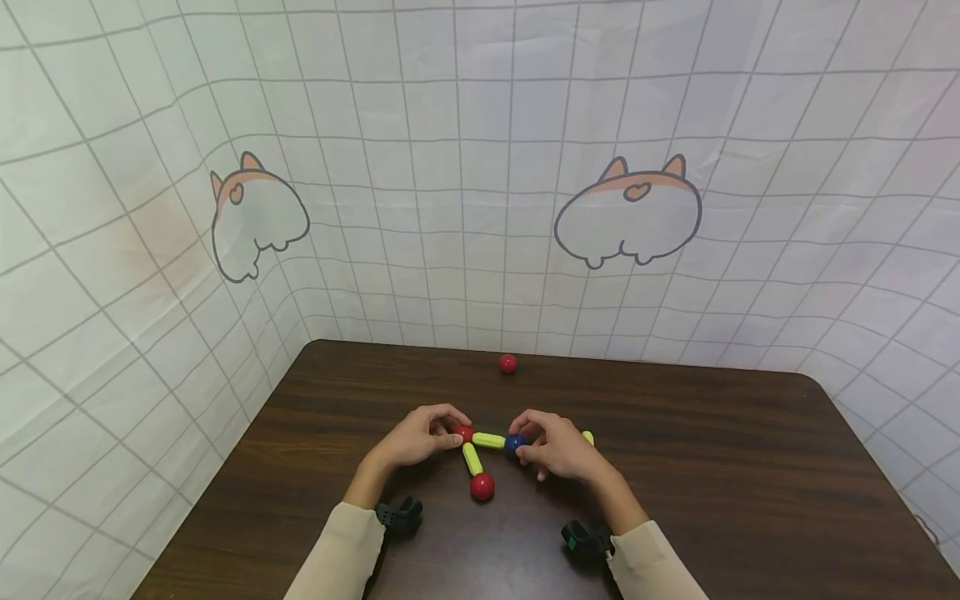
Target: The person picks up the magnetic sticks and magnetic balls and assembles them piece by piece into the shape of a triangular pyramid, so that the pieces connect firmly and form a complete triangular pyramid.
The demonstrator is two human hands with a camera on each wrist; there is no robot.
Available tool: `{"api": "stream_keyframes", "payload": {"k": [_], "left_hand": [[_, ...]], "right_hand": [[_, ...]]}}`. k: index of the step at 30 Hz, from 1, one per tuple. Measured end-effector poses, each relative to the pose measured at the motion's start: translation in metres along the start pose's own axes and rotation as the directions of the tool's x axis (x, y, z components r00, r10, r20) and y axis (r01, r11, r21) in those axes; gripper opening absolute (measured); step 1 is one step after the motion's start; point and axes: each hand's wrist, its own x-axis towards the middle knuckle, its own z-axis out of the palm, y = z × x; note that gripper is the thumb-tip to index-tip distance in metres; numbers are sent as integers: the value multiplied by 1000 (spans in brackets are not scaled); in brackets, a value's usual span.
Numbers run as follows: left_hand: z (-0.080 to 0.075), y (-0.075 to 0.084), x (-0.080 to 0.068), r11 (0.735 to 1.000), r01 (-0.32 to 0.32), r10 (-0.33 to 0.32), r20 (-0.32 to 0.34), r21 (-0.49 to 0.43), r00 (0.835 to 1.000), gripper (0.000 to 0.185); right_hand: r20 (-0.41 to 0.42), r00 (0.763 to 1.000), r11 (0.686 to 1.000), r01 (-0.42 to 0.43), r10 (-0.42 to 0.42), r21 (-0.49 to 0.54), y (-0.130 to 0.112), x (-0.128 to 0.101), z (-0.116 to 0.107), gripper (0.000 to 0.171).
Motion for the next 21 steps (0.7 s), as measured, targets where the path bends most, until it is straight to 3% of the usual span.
{"api": "stream_keyframes", "payload": {"k": [21], "left_hand": [[0,4,-2,1000,-15,15,3,-9,1000,20]], "right_hand": [[-61,998,997,1,-6,-78,2,0,1,26]]}}
